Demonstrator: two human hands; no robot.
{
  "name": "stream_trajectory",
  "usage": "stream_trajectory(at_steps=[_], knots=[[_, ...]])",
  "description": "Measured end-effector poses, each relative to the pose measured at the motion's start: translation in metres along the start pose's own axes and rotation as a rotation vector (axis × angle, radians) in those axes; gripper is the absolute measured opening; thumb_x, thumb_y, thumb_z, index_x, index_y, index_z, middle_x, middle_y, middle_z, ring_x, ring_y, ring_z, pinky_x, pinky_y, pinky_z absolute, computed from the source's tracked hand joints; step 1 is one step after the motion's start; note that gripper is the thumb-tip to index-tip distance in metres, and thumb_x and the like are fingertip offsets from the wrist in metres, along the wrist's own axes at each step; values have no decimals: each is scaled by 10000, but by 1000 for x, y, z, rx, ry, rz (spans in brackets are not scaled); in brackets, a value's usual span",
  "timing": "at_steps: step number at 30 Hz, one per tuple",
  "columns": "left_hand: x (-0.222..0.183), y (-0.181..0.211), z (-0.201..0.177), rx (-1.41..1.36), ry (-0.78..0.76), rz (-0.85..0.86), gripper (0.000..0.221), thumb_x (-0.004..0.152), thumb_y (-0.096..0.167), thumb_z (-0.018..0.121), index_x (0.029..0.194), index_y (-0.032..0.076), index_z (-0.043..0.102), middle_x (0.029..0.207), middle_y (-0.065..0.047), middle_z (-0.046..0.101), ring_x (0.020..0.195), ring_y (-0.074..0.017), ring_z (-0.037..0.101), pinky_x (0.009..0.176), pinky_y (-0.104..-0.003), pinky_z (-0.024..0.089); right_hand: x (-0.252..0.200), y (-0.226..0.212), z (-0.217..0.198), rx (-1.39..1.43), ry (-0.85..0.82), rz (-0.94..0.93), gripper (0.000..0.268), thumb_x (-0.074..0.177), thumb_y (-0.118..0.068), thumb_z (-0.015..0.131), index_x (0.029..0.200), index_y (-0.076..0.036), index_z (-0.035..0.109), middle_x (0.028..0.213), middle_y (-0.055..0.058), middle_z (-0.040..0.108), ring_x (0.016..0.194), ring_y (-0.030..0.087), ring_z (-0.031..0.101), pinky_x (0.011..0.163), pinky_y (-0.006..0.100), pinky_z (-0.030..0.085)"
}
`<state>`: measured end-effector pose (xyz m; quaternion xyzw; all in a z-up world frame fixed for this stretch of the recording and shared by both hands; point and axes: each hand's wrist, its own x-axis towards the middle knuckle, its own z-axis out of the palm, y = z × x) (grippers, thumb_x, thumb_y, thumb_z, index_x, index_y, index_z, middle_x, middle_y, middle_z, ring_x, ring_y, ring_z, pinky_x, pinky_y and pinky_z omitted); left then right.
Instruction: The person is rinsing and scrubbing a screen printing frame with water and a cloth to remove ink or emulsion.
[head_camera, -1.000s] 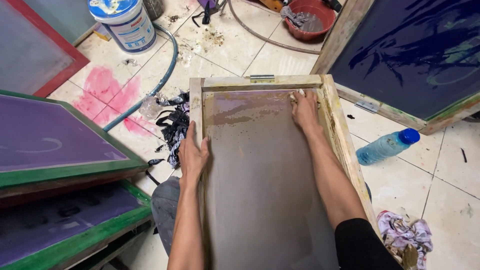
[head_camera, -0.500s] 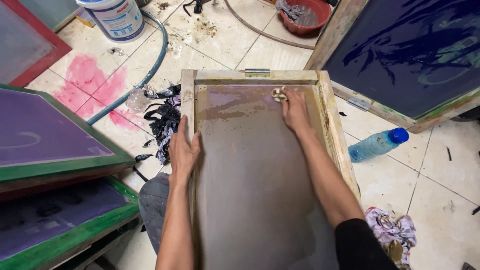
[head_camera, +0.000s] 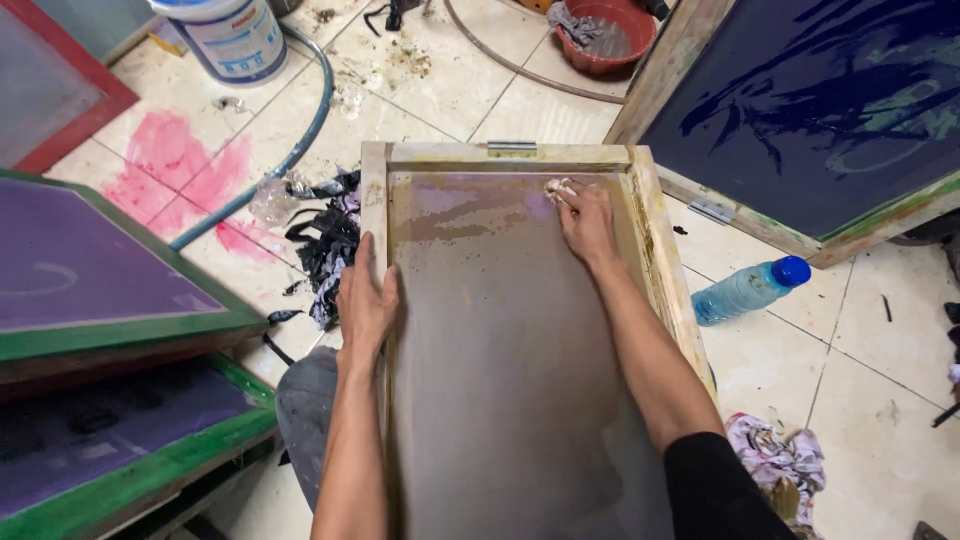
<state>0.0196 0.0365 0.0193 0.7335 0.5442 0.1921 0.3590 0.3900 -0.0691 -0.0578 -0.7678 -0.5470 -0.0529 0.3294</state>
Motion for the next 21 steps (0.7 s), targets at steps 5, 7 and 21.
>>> stream_trajectory(at_steps=[5, 7, 21], knots=[[1, 0, -5, -2, 6, 6, 593, 1001, 255, 600, 1566, 216, 423, 1180, -337, 608, 1076, -555, 643, 895, -604, 524, -6, 13, 8, 37, -34, -43, 292, 925, -124, 692, 1209, -140, 759, 1096, 144, 741, 1047, 364, 649, 1008, 460, 473], [-4, -3, -1, 3, -7, 1, 602, 997, 258, 604, 1567, 212, 416, 1182, -343, 605, 1078, -565, 638, 896, -606, 523, -15, 25, 13, 29, -5, 12, 314, 919, -109, 696, 1229, -114, 740, 1072, 164, 728, 1045, 370, 644, 1003, 470, 476], [-3, 1, 1, 22, 19, 15, 594, 993, 256, 618, 1555, 198, 436, 1153, -353, 616, 1031, -576, 653, 867, -617, 529, -13, 23, 3, -321, 103, 421, 223, 921, -149, 616, 1000, -19, 779, 1131, 174, 701, 1062, 405, 587, 925, 497, 483]])
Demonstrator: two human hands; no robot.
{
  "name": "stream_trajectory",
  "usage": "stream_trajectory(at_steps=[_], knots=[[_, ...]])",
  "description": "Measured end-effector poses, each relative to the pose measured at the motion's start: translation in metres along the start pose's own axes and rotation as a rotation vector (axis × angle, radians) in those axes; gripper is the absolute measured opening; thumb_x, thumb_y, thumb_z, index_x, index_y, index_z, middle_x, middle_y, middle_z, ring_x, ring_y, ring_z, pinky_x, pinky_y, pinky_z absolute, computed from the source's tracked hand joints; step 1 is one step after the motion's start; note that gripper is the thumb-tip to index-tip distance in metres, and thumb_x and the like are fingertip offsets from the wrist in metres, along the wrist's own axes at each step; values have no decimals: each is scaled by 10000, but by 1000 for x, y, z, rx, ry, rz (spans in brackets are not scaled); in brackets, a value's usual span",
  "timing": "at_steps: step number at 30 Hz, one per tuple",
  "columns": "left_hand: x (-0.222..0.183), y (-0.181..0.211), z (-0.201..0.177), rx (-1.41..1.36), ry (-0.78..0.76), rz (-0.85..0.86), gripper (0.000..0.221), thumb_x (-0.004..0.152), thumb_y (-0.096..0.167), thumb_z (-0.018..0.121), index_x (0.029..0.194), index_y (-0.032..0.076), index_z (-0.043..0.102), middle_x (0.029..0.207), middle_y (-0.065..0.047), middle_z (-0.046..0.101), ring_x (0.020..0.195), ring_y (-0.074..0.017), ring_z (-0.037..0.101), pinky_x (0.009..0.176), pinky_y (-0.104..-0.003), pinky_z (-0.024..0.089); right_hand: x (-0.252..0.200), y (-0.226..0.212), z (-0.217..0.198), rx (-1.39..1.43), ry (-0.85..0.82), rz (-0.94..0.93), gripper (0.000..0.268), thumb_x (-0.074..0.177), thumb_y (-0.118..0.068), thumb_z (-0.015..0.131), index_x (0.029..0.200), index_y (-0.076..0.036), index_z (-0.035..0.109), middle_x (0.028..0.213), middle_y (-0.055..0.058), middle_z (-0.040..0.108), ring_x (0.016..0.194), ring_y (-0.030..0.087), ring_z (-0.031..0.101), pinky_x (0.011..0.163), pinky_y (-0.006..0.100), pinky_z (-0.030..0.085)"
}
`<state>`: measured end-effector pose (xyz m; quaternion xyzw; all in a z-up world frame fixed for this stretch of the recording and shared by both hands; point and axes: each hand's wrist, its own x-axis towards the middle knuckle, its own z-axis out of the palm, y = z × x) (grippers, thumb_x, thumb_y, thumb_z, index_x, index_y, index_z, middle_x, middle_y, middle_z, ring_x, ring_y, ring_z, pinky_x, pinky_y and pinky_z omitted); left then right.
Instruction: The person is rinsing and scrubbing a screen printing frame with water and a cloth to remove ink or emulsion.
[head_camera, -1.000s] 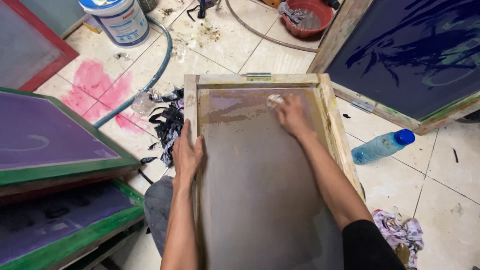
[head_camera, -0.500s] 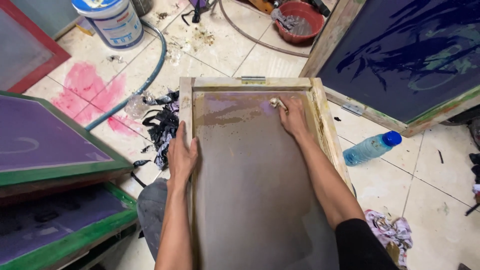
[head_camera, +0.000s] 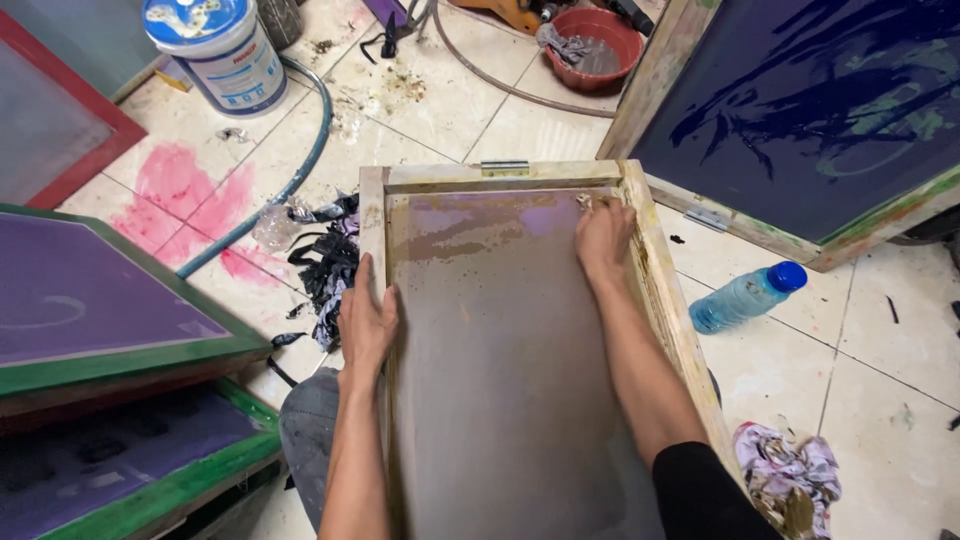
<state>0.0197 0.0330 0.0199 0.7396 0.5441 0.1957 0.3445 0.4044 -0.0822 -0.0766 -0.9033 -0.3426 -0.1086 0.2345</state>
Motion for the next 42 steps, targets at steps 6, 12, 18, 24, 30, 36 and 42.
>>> stream_trajectory(at_steps=[6, 12, 18, 24, 30, 36, 42], knots=[[2, -4, 0, 3, 0, 10, 614, 982, 235, 628, 1562, 199, 427, 1133, -359, 611, 1056, -579, 642, 890, -611, 520, -6, -82, -20, 225, -248, -98, 236, 979, -223, 650, 1161, -118, 757, 1173, 153, 638, 1138, 393, 618, 1004, 457, 479], [0, -3, -3, -19, 8, 16, 616, 984, 244, 629, 1565, 198, 427, 1134, -353, 611, 1058, -572, 643, 880, -607, 525, -12, -41, -13, 268, -206, -437, 198, 910, -105, 655, 1032, -117, 810, 1211, 102, 753, 1174, 329, 644, 1093, 430, 393], [8, -18, 8, -1, 19, 32, 612, 978, 243, 632, 1557, 205, 440, 1147, -339, 613, 1074, -569, 639, 909, -602, 525, -26, -16, -39, 279, -68, -415, 126, 871, -107, 679, 886, -109, 804, 953, 123, 765, 971, 362, 697, 953, 450, 495], [3, -19, 10, 59, 45, 69, 621, 976, 255, 637, 1561, 204, 436, 1141, -356, 614, 1064, -572, 639, 904, -626, 516, -28, 26, 8, 257, -48, -459, 158, 927, -171, 644, 846, -142, 776, 872, 89, 741, 935, 329, 685, 943, 449, 490], [7, -15, 12, 65, 14, 9, 609, 987, 262, 607, 1568, 224, 429, 1187, -323, 609, 1066, -538, 660, 903, -590, 532, -42, 13, 20, -60, 24, -437, 301, 1000, -268, 548, 921, -32, 718, 941, 203, 717, 982, 359, 640, 1030, 473, 408], [-1, -15, 10, 69, 13, 40, 622, 987, 263, 596, 1577, 205, 408, 1170, -326, 605, 1047, -554, 659, 874, -594, 537, -35, -43, -15, 175, -35, -384, 309, 1031, -196, 471, 1014, 18, 695, 972, 283, 672, 1043, 466, 609, 990, 540, 416], [0, -11, 7, 54, -10, 37, 630, 990, 247, 602, 1582, 185, 397, 1185, -336, 593, 1073, -580, 638, 907, -608, 526, -32, -22, -6, 313, -87, -346, 174, 919, -154, 642, 925, -66, 791, 1007, 162, 758, 1119, 328, 629, 1062, 412, 417]])
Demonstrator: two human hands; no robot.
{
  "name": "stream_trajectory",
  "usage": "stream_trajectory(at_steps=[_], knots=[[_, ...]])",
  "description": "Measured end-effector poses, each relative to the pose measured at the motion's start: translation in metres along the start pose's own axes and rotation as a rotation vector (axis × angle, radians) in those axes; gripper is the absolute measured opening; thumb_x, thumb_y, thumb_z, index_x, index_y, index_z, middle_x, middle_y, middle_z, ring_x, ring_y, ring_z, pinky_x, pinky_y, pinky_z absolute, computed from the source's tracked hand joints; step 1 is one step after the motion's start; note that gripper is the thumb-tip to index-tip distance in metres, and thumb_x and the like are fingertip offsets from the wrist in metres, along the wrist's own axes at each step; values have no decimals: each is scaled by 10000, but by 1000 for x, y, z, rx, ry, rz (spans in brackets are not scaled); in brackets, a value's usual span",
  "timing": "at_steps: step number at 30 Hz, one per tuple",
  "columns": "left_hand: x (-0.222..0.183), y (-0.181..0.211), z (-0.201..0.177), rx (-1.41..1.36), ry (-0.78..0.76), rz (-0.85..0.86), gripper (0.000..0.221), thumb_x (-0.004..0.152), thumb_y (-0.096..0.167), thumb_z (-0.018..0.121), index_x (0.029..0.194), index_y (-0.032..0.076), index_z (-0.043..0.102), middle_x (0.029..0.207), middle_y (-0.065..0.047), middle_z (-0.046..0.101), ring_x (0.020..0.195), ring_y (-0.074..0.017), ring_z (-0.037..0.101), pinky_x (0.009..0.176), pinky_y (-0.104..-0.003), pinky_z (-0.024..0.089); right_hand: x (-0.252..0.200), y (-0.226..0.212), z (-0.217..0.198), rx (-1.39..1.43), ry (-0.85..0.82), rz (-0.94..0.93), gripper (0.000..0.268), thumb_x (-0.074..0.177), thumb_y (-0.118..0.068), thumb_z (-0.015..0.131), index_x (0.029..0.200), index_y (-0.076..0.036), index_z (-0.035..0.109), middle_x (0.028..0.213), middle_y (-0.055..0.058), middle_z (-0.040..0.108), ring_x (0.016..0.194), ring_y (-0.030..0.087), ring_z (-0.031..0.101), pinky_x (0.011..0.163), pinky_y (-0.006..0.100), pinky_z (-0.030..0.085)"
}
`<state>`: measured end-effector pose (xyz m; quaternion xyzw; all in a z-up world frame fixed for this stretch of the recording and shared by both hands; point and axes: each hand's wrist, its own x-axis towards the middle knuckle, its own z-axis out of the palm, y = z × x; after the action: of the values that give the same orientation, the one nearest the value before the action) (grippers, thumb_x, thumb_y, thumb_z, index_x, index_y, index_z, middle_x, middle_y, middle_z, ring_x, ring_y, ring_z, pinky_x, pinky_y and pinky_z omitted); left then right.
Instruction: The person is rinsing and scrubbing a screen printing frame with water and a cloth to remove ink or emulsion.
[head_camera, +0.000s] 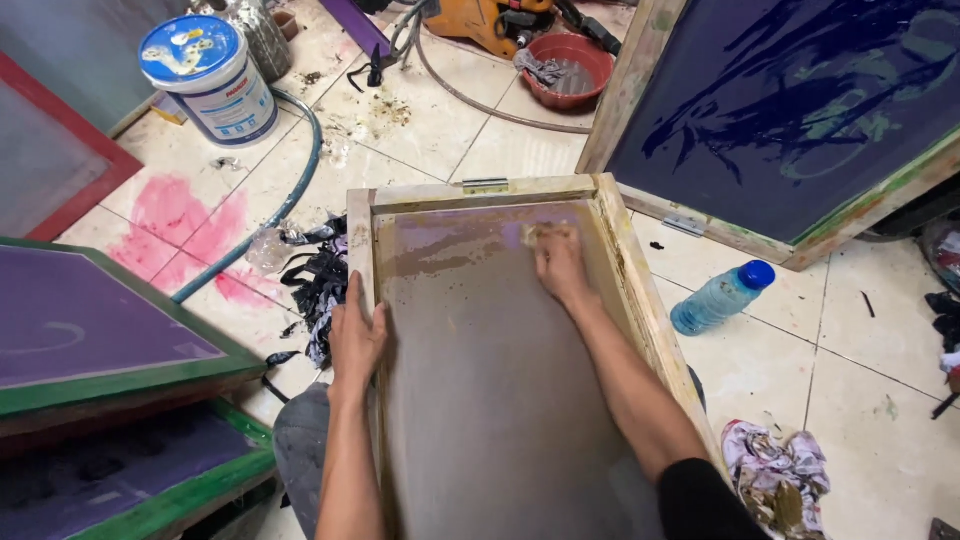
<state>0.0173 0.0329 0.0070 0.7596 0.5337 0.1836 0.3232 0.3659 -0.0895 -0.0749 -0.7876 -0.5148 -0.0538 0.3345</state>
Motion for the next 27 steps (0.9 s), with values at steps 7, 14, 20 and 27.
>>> stream_trajectory(at_steps=[7, 14, 20, 27], knots=[[1, -3, 3, -8, -2, 7, 644, 985, 269, 622, 1582, 186, 397, 1200, -330, 590, 1092, -575, 631, 925, -620, 516, -6, -8, -17, 25, -4, 26, 145, 905, -170, 691, 968, -122, 813, 1057, 70, 781, 1050, 301, 687, 985, 416, 501], [-1, -5, 2, -36, 14, 8, 636, 987, 223, 629, 1579, 152, 408, 1179, -333, 590, 1071, -561, 646, 867, -610, 540, -4, 14, 7, 56, -43, -3, 218, 852, -86, 702, 1027, -165, 806, 1040, 88, 756, 1034, 318, 682, 956, 394, 505], [-2, -4, -2, -48, 34, 3, 631, 982, 236, 642, 1568, 137, 430, 1180, -338, 598, 1093, -558, 637, 877, -621, 534, 16, -12, 19, -3, -37, 53, 227, 893, -115, 651, 1061, -75, 797, 1036, 190, 719, 1056, 386, 651, 982, 441, 482], [2, 2, -3, -49, 23, -14, 641, 952, 254, 677, 1546, 150, 458, 1188, -335, 619, 1132, -549, 628, 916, -624, 522, 30, -79, 0, -136, -260, 50, 329, 1036, -240, 511, 1137, -42, 754, 1175, 188, 707, 1222, 356, 571, 1107, 459, 371]])
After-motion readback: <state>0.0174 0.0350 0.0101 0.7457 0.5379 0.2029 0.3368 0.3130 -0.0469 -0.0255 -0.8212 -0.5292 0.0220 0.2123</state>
